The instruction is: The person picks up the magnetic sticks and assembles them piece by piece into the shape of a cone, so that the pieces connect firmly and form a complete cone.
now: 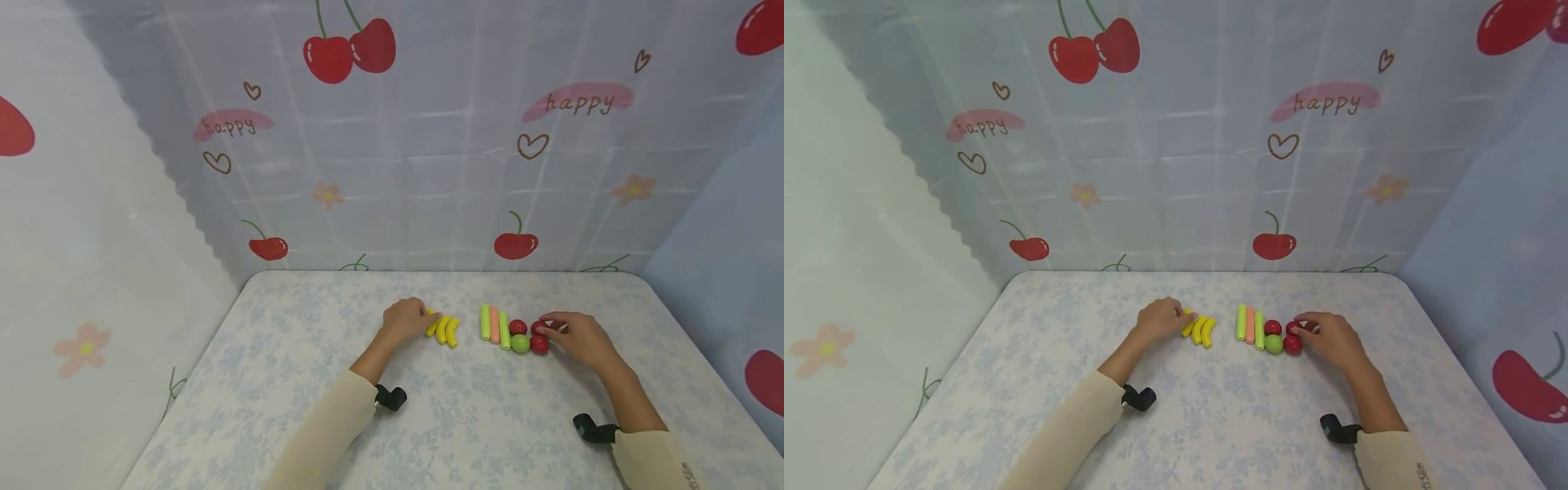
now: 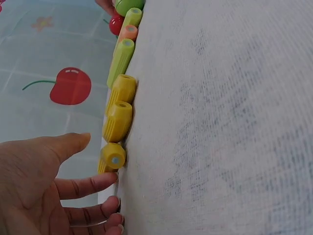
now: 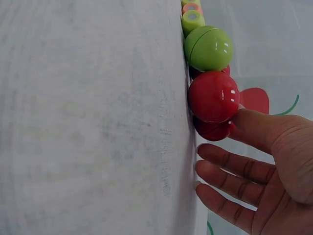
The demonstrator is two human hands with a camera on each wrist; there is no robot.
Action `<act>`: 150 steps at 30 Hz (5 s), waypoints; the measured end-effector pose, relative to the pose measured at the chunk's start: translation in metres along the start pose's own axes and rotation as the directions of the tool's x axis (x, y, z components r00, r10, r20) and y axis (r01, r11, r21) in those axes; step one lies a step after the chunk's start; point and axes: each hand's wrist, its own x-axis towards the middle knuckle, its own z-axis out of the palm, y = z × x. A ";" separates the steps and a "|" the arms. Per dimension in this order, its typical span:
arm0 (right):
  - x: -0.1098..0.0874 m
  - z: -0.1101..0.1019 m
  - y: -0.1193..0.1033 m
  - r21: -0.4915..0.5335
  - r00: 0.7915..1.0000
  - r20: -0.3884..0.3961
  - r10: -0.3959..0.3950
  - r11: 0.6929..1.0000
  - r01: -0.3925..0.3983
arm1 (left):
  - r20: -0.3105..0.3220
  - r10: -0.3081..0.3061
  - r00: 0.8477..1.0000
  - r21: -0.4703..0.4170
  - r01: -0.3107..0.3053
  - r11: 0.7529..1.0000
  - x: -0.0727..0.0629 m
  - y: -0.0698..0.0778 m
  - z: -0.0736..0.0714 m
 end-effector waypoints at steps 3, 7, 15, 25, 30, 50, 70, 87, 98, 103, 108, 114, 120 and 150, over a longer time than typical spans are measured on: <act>0.000 -0.001 -0.001 -0.005 1.000 0.006 0.003 1.000 -0.003 | 0.014 -0.014 1.000 0.037 0.014 0.999 0.002 0.003 0.001; 0.000 -0.002 0.000 -0.001 1.000 0.017 0.015 1.000 -0.015 | 0.020 -0.042 0.999 0.077 0.041 0.996 0.003 0.008 -0.001; -0.002 -0.003 0.000 0.012 0.999 0.023 0.045 0.999 -0.046 | 0.024 -0.017 1.000 0.073 0.015 0.997 0.003 0.008 -0.001; -0.002 -0.003 0.003 0.044 0.999 0.024 0.043 0.998 -0.044 | 0.007 -0.006 1.000 0.130 0.005 0.992 -0.002 0.012 0.000; 0.000 -0.001 0.003 0.043 0.999 0.023 0.043 0.998 -0.044 | -0.019 -0.015 1.000 0.116 0.017 0.993 -0.006 0.013 -0.002; -0.001 -0.006 0.010 0.108 0.997 0.028 0.066 0.992 -0.068 | 0.072 0.062 0.995 -0.489 -0.019 0.872 -0.024 -0.040 -0.021; -0.008 -0.020 -0.031 0.109 0.993 -0.116 -0.013 0.994 0.026 | 0.156 0.286 0.946 -0.804 -0.047 0.592 -0.070 -0.050 -0.016; -0.016 -0.015 -0.078 0.317 0.996 -0.049 -0.074 0.945 0.086 | 0.244 0.393 0.886 -0.914 0.075 0.399 -0.097 -0.045 -0.002; -0.024 0.013 -0.105 0.400 0.981 -0.028 -0.193 0.897 0.188 | 0.286 0.456 0.843 -0.934 0.139 0.329 -0.102 -0.042 0.014; -0.026 0.025 -0.114 0.398 0.971 -0.001 -0.240 0.891 0.221 | 0.293 0.482 0.826 -0.935 0.143 0.324 -0.103 -0.040 0.017; -0.028 0.038 -0.120 0.423 0.951 0.035 -0.306 0.867 0.263 | 0.312 0.497 0.810 -0.932 0.160 0.324 -0.106 -0.039 0.021; -0.030 0.044 -0.125 0.430 0.945 0.055 -0.324 0.861 0.270 | 0.314 0.502 0.806 -0.934 0.168 0.315 -0.108 -0.037 0.023; -0.031 0.047 -0.128 0.424 0.934 0.081 -0.347 0.860 0.282 | 0.322 0.520 0.791 -0.933 0.170 0.318 -0.108 -0.034 0.025; -0.033 0.070 -0.131 0.435 0.897 0.111 -0.429 0.832 0.344 | 0.187 0.376 0.908 -0.837 -0.054 0.545 -0.111 -0.031 0.031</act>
